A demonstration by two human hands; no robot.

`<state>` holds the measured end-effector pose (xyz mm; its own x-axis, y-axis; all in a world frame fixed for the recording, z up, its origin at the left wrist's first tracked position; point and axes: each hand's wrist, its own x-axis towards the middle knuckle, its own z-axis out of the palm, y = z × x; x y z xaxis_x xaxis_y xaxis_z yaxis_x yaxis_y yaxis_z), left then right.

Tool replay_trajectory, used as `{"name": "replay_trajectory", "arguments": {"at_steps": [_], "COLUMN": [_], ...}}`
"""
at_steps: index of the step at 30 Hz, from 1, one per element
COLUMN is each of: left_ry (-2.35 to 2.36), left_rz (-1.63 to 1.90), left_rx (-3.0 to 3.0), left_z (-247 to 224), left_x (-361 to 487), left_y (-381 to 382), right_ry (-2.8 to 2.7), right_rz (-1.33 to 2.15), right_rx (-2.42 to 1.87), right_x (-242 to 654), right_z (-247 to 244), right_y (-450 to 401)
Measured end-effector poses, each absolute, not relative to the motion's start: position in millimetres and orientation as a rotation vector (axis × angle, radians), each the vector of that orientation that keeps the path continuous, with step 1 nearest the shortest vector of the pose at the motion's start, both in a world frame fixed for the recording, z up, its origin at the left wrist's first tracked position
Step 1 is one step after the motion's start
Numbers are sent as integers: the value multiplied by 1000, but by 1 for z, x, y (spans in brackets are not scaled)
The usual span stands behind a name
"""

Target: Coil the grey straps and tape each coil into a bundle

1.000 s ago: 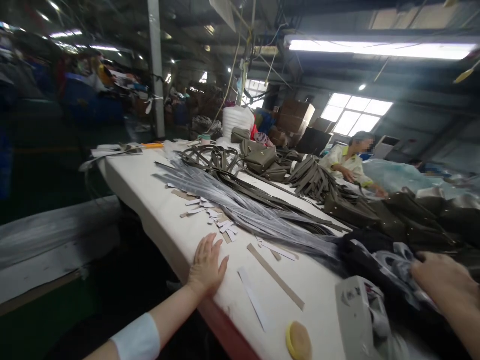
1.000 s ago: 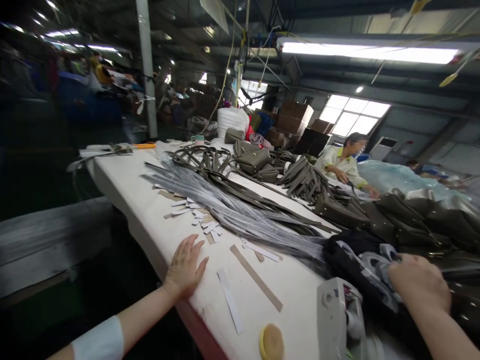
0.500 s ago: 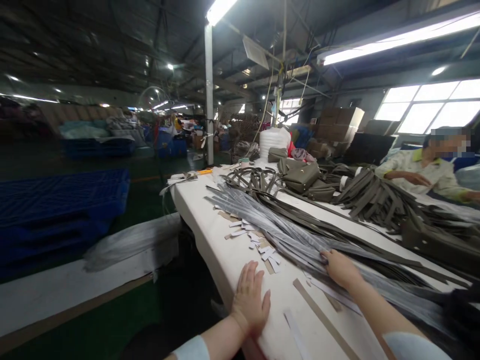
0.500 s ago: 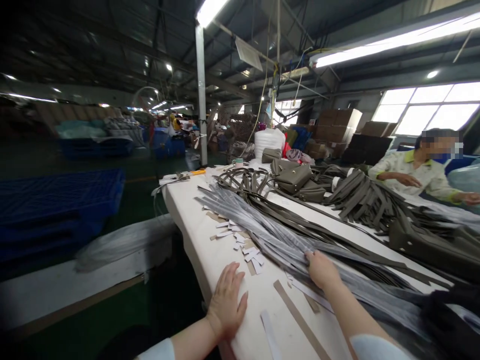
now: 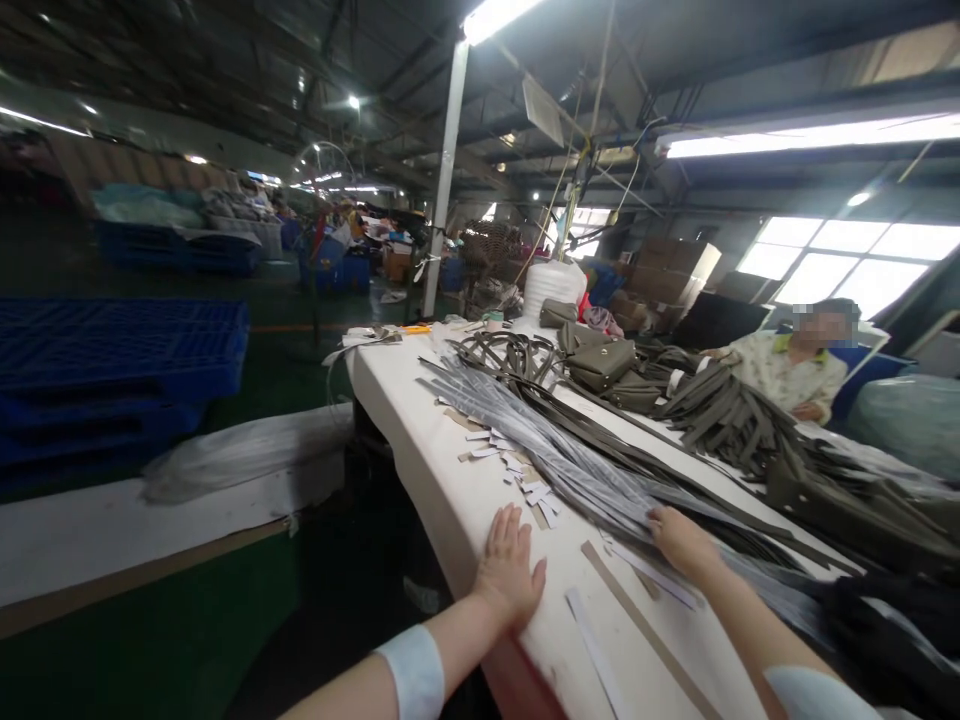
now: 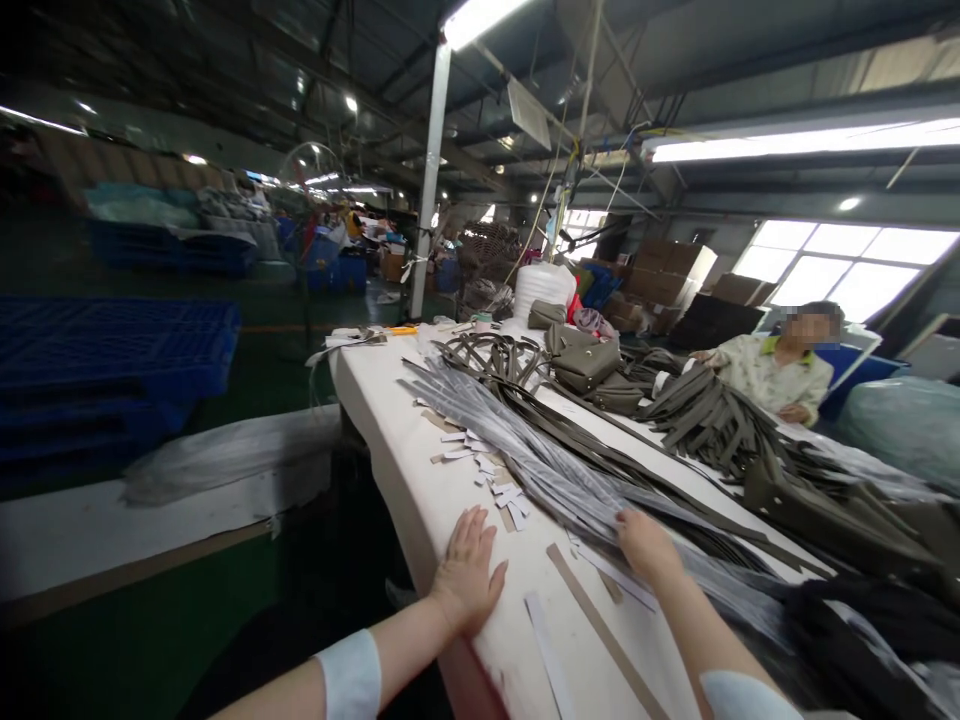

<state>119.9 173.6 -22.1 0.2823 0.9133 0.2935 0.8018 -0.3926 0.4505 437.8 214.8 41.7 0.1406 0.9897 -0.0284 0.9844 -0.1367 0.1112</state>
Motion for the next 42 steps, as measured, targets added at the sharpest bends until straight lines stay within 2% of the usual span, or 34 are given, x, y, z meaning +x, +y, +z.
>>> {"name": "replay_trajectory", "arguments": {"at_steps": [7,16,21,25,28,30,33,35,39,42], "left_ry": [1494,1452,1449,1334,1108,963,815,782,664,632], "left_rz": [680,658,685,714,830,982,1253,1402,1776,2209], "left_rx": [2247,2253,2263,2253,2226,2098,1751,1551,1408,1100], "left_z": [-20,-22,-20,-16,-8,7,45,77,130,148], "left_x": [116,116,116,109,98,91,77,64,11,-54], "left_y": [174,177,177,176,169,159,137,123,119,146], "right_ry": [2070,2178,2248,2330,2669,2883,3047,3071,2700,2315], "right_rz": [53,59,399,722,1031,1083,906,752,402,67], "right_rx": [2246,2199,2197,2154,1813,1502,1205,1242,1816,2137], "right_x": [418,433,418,381,334,298,254,240,254,285], "right_z": [12,13,30,64,92,102,105,105,122,144], "right_y": [256,284,264,233,188,152,105,91,103,121]}}
